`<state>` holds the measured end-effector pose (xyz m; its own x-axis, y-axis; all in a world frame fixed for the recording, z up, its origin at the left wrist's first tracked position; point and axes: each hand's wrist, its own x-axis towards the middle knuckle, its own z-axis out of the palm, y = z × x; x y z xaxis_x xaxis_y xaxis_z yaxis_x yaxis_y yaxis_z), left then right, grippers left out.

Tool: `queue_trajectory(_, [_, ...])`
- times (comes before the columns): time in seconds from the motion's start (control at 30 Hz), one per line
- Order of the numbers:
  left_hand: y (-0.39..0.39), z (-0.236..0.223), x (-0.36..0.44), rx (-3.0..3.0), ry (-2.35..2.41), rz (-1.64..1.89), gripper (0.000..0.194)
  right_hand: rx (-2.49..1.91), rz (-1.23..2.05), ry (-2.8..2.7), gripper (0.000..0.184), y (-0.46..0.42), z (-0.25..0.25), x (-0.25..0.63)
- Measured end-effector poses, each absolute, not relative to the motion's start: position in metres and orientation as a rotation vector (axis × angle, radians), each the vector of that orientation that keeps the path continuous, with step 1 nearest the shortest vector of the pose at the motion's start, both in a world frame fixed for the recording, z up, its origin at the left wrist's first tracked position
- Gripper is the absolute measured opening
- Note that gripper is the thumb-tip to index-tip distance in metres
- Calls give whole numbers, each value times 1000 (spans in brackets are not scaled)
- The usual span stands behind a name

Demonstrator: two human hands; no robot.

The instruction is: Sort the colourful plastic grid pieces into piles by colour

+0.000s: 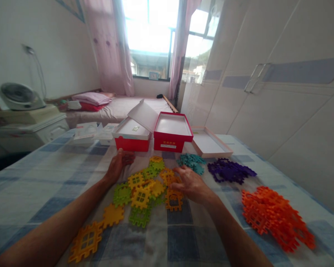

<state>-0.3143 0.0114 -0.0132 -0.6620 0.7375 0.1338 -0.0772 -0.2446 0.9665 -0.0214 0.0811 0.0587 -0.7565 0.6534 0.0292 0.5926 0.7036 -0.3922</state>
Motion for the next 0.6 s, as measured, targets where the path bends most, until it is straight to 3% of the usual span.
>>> queue_trajectory(0.1, [12, -13, -314, 817, 1473, 1958, 72, -1054, 658, -2833, 74, 66, 57, -9])
queue_trajectory(0.23, [12, -13, -314, 815, 1482, 1949, 73, -1051, 808, -2796, 86, 62, 54, -5])
queue_trajectory(0.6, [10, -16, -317, 849, 1460, 1947, 68, -1047, 858, -2750, 61, 72, 42, -1])
